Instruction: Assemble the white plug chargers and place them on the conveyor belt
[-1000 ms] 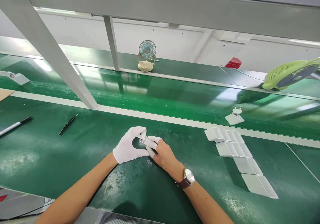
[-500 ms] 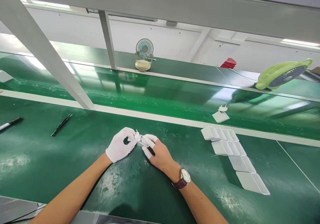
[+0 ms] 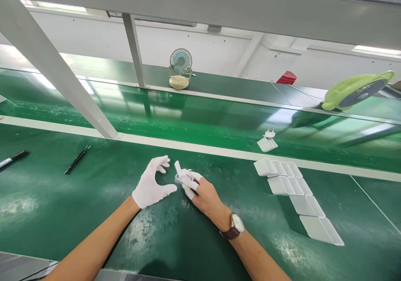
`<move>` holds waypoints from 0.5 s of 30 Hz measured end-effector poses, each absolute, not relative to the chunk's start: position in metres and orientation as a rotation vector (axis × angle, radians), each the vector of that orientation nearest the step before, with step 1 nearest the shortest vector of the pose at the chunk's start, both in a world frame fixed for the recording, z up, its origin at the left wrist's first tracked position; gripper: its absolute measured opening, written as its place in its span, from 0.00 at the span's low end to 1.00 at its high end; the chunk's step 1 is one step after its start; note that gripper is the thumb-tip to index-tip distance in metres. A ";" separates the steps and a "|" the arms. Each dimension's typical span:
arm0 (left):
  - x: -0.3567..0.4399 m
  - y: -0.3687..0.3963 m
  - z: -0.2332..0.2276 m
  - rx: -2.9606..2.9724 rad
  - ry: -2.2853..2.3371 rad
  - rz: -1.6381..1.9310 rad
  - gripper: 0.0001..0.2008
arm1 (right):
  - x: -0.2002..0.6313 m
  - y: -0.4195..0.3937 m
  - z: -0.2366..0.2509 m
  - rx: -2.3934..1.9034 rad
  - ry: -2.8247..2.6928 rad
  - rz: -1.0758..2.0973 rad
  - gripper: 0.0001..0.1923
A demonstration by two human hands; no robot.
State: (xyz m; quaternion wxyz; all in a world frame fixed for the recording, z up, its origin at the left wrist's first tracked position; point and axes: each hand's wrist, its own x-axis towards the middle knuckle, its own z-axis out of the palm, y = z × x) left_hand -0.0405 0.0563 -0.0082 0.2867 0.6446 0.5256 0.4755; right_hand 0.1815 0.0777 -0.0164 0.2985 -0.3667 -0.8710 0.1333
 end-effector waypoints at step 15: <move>-0.004 0.046 -0.011 1.847 1.498 1.285 0.33 | 0.158 0.062 -0.006 -0.872 -1.068 1.946 0.21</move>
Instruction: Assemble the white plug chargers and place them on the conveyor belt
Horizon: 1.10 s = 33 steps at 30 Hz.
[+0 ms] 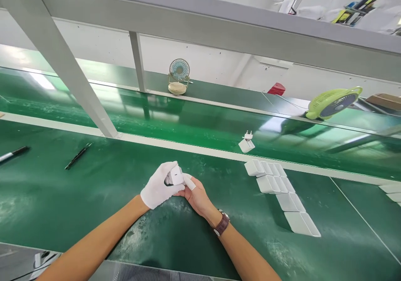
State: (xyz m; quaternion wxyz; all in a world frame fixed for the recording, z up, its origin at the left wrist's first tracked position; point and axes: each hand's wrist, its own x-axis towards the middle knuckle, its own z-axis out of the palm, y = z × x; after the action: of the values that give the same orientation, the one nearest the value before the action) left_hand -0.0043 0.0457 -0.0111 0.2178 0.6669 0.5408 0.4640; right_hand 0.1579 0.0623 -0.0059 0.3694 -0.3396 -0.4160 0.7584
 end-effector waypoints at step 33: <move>-0.021 0.052 -0.019 1.868 1.490 1.131 0.20 | 0.177 0.072 -0.008 -0.871 -2.039 0.759 0.15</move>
State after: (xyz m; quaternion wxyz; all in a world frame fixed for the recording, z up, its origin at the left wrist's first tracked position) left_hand -0.0212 0.0522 -0.0187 0.2462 0.6849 0.5463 0.4145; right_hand 0.1771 0.0716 -0.0077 0.3886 -0.3424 -0.8017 0.2983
